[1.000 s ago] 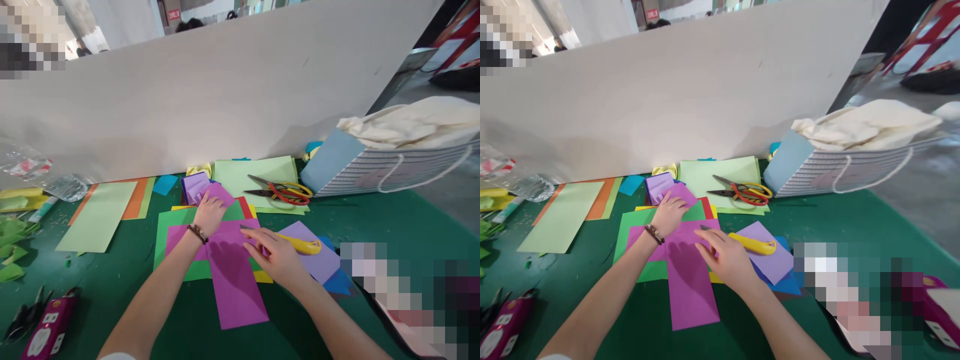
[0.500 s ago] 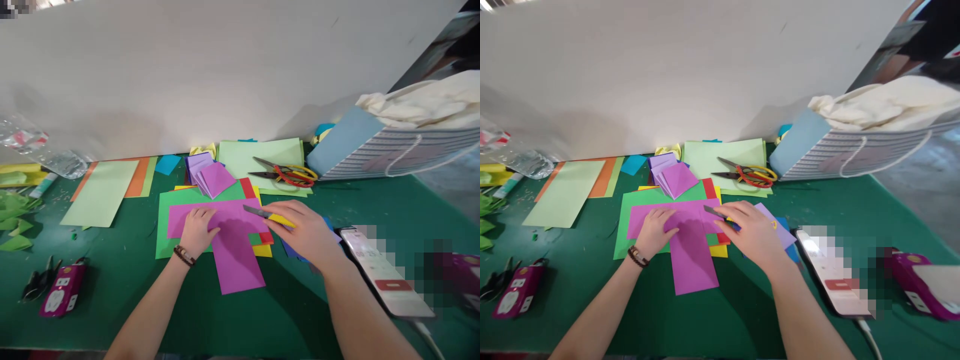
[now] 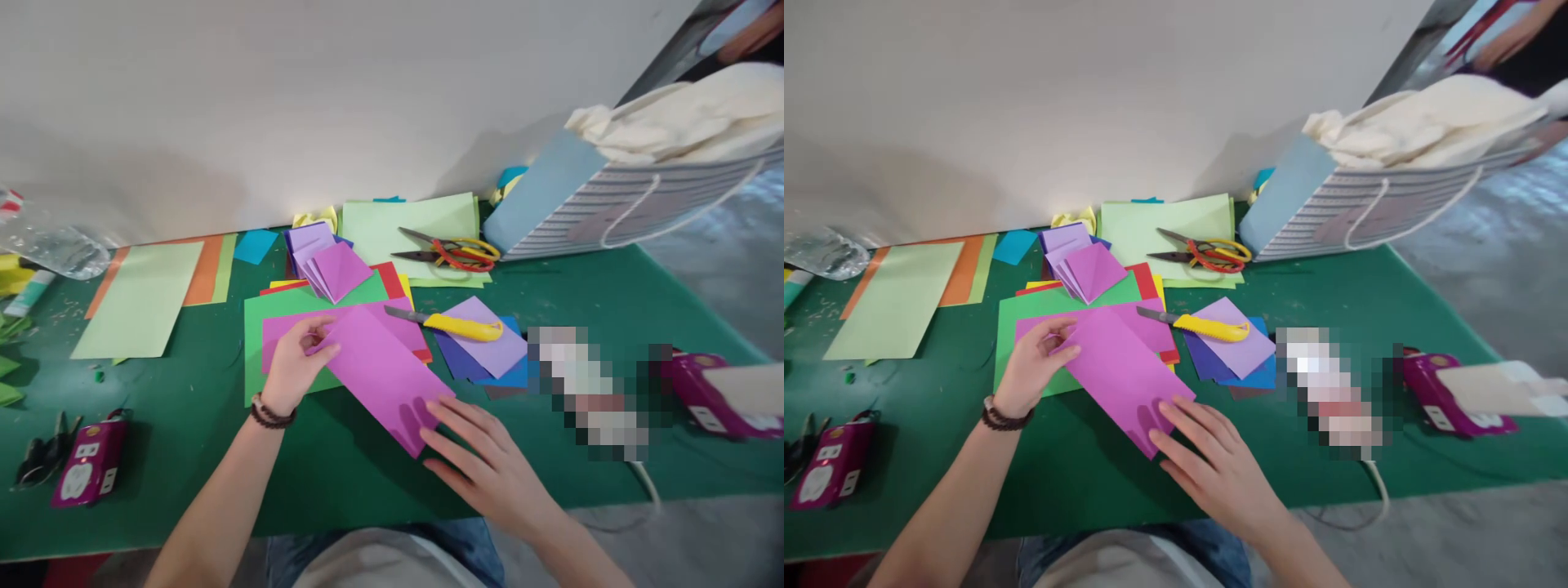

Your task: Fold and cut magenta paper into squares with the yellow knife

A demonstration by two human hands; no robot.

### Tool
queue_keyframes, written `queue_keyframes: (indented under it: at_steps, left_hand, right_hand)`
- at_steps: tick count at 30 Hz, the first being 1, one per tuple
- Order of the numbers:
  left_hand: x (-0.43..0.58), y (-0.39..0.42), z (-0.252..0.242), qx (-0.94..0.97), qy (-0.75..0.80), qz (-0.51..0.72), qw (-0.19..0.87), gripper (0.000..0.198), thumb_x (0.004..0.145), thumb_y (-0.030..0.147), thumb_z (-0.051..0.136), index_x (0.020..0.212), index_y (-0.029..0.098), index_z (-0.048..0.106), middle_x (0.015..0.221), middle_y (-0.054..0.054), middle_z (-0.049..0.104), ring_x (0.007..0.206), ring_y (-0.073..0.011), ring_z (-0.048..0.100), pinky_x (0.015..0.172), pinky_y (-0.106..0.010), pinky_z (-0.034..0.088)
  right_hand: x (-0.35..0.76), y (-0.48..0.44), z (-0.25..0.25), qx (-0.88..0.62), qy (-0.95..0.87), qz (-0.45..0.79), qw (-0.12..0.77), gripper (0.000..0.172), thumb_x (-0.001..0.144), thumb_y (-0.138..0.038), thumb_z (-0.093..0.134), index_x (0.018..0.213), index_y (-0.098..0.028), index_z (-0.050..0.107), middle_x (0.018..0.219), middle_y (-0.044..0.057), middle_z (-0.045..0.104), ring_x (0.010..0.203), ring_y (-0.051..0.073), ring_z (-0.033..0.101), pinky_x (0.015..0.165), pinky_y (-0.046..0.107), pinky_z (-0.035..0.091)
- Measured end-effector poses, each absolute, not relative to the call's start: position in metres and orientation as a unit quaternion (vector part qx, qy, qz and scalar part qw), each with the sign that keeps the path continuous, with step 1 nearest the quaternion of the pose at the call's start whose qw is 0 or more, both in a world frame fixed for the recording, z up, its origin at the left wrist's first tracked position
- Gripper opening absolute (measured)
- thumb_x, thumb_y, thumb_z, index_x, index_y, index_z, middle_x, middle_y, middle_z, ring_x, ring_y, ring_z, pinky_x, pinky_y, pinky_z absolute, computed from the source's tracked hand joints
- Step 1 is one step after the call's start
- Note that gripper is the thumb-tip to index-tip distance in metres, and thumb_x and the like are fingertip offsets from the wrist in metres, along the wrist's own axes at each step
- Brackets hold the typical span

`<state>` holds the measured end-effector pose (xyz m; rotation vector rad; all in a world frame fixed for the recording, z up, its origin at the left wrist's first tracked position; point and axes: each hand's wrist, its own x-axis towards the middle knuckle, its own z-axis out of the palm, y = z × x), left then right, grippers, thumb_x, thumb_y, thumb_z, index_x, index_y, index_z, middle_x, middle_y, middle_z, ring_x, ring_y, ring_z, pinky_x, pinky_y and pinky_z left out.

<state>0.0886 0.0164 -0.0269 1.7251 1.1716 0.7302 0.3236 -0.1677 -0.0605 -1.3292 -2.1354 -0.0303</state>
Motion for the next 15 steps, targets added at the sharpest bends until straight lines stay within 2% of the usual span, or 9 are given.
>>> queue_keyframes:
  at_steps: [2, 5, 9, 13, 15]
  left_hand:
    - [0.081, 0.001, -0.027, 0.681, 0.479, 0.287, 0.474, 0.040, 0.082, 0.027, 0.063, 0.120, 0.016, 0.058, 0.097, -0.005, 0.062, 0.087, -0.0161, 0.065, 0.077, -0.030, 0.056]
    - [0.067, -0.028, -0.031, 0.673, 0.492, 0.268, 0.483, 0.037, 0.081, 0.028, 0.064, 0.116, 0.018, 0.061, 0.100, -0.005, 0.063, 0.089, -0.0171, 0.064, 0.078, -0.032, 0.056]
    - [0.047, -0.067, -0.031, 0.696, 0.514, 0.219, 0.451, 0.020, 0.082, 0.025, 0.062, 0.102, 0.022, 0.067, 0.097, -0.004, 0.058, 0.084, -0.0180, 0.059, 0.071, -0.033, 0.056]
    - [0.053, -0.095, -0.020, 0.840, 0.471, 0.169, 0.208, 0.019, 0.086, 0.026, 0.063, 0.104, 0.022, 0.065, 0.104, -0.008, 0.058, 0.097, -0.0259, 0.057, 0.085, -0.048, 0.052]
    - [0.069, -0.104, -0.018, 0.882, 0.405, 0.168, 0.172, 0.021, 0.085, 0.031, 0.067, 0.103, 0.019, 0.063, 0.104, -0.010, 0.059, 0.098, -0.0266, 0.056, 0.085, -0.046, 0.052]
  right_hand:
    - [0.325, -0.178, -0.069, -0.502, -0.805, -0.029, 0.316, 0.043, 0.085, -0.011, 0.062, 0.125, -0.027, 0.058, 0.125, 0.007, 0.065, 0.128, 0.023, 0.052, 0.098, 0.043, 0.050]
    - [0.332, -0.188, -0.079, -0.494, -0.808, -0.038, 0.319, 0.040, 0.086, -0.012, 0.061, 0.123, -0.028, 0.059, 0.118, 0.003, 0.069, 0.123, 0.020, 0.056, 0.098, 0.040, 0.051]
    - [0.347, -0.193, -0.083, -0.481, -0.830, -0.022, 0.283, 0.031, 0.088, -0.013, 0.060, 0.115, -0.027, 0.064, 0.116, 0.001, 0.070, 0.122, 0.020, 0.057, 0.098, 0.039, 0.051]
    - [0.356, -0.190, -0.080, -0.485, -0.836, 0.035, 0.252, 0.028, 0.091, -0.017, 0.055, 0.115, -0.028, 0.065, 0.116, 0.004, 0.070, 0.121, 0.019, 0.058, 0.100, 0.041, 0.050]
    - [0.359, -0.185, -0.078, -0.479, -0.840, 0.054, 0.250, 0.031, 0.092, -0.016, 0.053, 0.118, -0.027, 0.064, 0.119, 0.005, 0.069, 0.122, 0.018, 0.057, 0.101, 0.041, 0.049]
